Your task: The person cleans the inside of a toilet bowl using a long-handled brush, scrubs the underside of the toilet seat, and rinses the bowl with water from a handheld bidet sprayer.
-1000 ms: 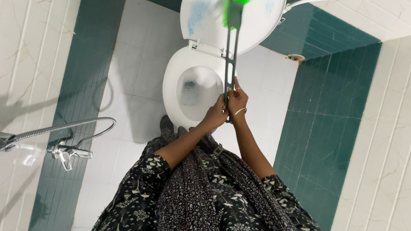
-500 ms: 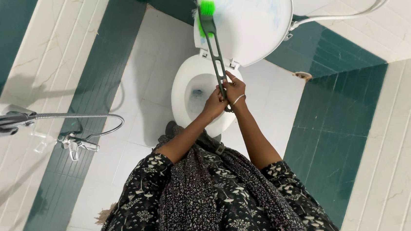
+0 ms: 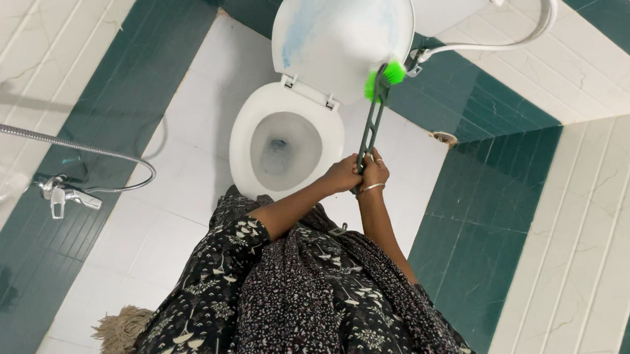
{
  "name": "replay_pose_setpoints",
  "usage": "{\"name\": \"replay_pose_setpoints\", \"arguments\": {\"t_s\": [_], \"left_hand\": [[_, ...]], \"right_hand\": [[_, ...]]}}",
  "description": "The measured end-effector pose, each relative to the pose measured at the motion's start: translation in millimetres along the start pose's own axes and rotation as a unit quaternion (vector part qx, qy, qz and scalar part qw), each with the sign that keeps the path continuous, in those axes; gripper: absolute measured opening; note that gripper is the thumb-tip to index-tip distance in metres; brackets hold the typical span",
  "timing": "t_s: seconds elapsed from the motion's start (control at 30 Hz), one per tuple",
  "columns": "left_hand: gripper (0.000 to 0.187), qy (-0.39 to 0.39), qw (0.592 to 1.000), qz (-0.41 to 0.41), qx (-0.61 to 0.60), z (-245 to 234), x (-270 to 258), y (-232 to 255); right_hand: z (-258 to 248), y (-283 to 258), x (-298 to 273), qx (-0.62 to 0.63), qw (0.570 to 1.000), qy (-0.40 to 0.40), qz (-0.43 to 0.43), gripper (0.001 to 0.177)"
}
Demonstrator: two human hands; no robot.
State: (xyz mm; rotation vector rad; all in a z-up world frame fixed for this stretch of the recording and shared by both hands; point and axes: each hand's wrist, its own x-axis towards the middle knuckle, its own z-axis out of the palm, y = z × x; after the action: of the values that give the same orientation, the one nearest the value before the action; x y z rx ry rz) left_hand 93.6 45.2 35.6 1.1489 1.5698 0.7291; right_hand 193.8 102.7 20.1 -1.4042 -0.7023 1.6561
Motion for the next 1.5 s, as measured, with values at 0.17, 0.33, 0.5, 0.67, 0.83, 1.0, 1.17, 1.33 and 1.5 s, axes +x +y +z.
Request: {"name": "replay_pose_setpoints", "arguments": {"t_s": [0.17,0.33,0.5,0.67,0.83,1.0,1.17,1.33,1.5], "left_hand": [[0.063,0.105,0.994,-0.006,-0.023,-22,-1,0],[0.060,0.267,0.959,0.024,-0.089,-40,-5,-21],[0.047,0.255,0.927,-0.038,-0.271,-56,27,-68],[0.068,0.139,0.909,-0.249,-0.305,-29,30,-92],[0.053,0.076,0.944,-0.134,-0.290,30,26,-105],[0.054,0.023,0.938,-0.132,-0.320,86,-5,-112],[0.067,0.064,0.894,-0.183,-0.404,60,-15,-120],[0.062,0.079,0.879,-0.241,-0.405,7,-11,-128],[0.053,0.041,0.872,-0.250,-0.419,8,-34,-104]], "right_hand": [[41,-22,-4,-0.016,0.998,-0.049,-0.045,0.052],[101,-30,1,-0.125,0.974,-0.173,-0.077,0.049],[134,25,62,-0.188,0.945,-0.246,0.104,0.048],[72,69,79,-0.120,0.958,-0.131,0.224,0.048],[-2,80,55,-0.118,0.971,-0.070,0.196,0.049],[-39,79,25,-0.292,0.942,-0.111,0.124,0.050],[10,87,33,-0.479,0.847,-0.232,-0.008,0.044],[53,76,49,-0.471,0.856,-0.211,0.038,0.045],[-27,19,79,-0.442,0.884,-0.114,0.105,0.046]]}}
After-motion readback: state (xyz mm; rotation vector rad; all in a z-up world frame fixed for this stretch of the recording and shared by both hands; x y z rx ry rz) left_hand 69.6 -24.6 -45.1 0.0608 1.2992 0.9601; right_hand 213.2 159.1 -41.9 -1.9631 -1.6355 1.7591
